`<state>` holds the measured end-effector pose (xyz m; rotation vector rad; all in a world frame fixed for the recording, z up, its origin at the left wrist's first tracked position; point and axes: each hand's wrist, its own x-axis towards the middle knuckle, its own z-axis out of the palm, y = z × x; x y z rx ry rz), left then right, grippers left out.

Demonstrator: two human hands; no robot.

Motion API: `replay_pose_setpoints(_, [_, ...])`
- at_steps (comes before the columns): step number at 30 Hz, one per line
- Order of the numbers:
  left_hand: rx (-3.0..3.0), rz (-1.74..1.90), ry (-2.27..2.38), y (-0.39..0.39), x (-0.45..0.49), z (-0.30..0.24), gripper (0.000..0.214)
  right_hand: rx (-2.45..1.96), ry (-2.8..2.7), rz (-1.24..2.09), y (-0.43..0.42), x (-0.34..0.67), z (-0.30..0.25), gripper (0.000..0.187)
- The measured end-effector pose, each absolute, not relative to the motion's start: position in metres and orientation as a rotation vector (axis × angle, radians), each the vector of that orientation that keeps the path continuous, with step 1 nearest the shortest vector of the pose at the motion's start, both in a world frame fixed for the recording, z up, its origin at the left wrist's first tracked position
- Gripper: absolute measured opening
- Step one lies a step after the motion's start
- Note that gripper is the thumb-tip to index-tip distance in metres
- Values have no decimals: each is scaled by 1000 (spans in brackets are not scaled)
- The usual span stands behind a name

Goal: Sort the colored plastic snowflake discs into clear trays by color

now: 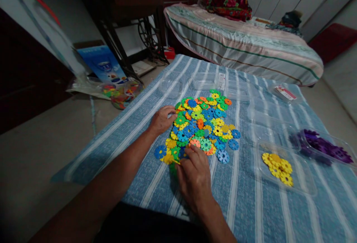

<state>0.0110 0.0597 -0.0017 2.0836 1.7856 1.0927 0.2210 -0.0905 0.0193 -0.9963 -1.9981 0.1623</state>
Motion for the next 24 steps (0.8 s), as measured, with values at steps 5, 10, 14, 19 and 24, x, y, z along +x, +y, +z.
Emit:
replay_pose_setpoints(5, [2072,1095,1778,61,11,-2,8,-1139,-1947,-11,-74,280,30,8])
replay_pose_setpoints(10, [2084,1106,1775,62,11,-4,6,-1464,-1734,-449,-53,384,35,22])
replay_pose_setpoints(14, [2095,1108,1771,62,10,-4,7,-1611,-1565,-823,-45,439,35,30])
replay_pose_setpoints(19, [2096,1098,1783,62,10,-4,8,-1430,-1819,-465,-57,371,32,18])
replay_pose_setpoints(24, [2094,1080,1800,61,10,-3,8,-1085,-2025,-117,-78,254,27,12])
